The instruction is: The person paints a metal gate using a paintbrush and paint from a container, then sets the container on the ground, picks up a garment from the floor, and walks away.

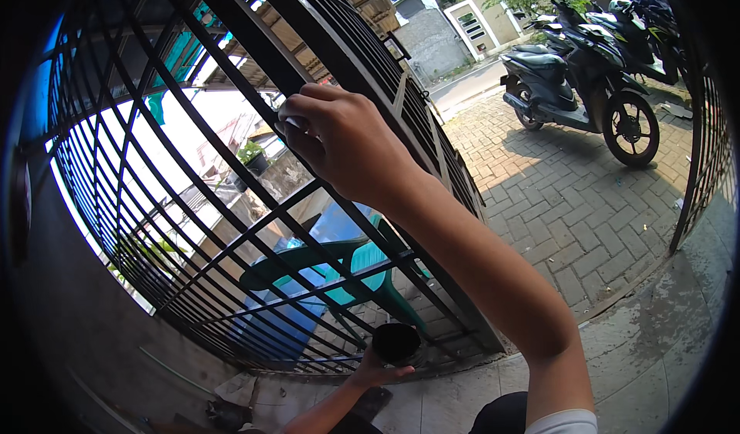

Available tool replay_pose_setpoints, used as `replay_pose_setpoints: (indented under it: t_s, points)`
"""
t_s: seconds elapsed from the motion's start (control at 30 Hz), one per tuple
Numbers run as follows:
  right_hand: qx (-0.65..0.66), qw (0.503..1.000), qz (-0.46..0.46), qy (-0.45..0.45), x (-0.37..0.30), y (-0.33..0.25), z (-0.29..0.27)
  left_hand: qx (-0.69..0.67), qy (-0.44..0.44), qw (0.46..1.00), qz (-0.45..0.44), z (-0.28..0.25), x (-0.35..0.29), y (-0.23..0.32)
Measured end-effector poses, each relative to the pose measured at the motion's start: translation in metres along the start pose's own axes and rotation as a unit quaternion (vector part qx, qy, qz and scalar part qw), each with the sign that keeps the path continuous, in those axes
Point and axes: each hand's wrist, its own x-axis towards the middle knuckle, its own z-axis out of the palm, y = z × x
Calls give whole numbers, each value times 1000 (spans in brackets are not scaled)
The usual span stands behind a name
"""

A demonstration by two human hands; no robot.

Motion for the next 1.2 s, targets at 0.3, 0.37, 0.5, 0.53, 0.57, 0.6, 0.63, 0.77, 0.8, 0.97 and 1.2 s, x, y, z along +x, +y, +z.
replay_pose_setpoints:
  t_s: [0.3, 0.37, 0.5, 0.53, 0.57, 0.6, 0.63, 0.77, 0.8, 0.97, 1.2]
  points:
    - [2, 999, 13, -36, 4, -2, -11, 8, -2, 1000, 6, 3, 1, 1]
    - [-45, 992, -8, -116, 5, 0, -11, 6, 0, 1000, 5, 3, 1, 2]
    - [-71, 991, -55, -97, 9, -2, -15, 21, 2, 1000, 9, 0, 0, 0]
    - [-71, 991, -55, -98, 8, -2, -14, 35, -2, 999, 16, -1, 0, -2]
    - [-89, 985, -72, -131, 8, -2, -12, 34, -3, 999, 16, 0, 0, -2]
    - [-106, 977, -88, -163, 8, -2, -11, 19, -4, 1000, 6, 1, 0, -2]
    - [-108, 977, -88, -164, 8, -1, -14, 4, -5, 1000, -5, 3, 0, -2]
    - [-91, 972, -88, -197, 16, -1, -26, -16, -7, 1000, -6, 0, -1, 1]
    - [-99, 971, -97, -193, 22, -6, -24, -9, -5, 1000, -5, -2, -2, 0]
    - [-95, 960, -111, -239, 21, -3, -27, -10, -7, 1000, 11, 0, -1, -2]
    - [-38, 994, -29, -97, 20, -5, -25, 22, 3, 1000, 8, -1, 0, -4]
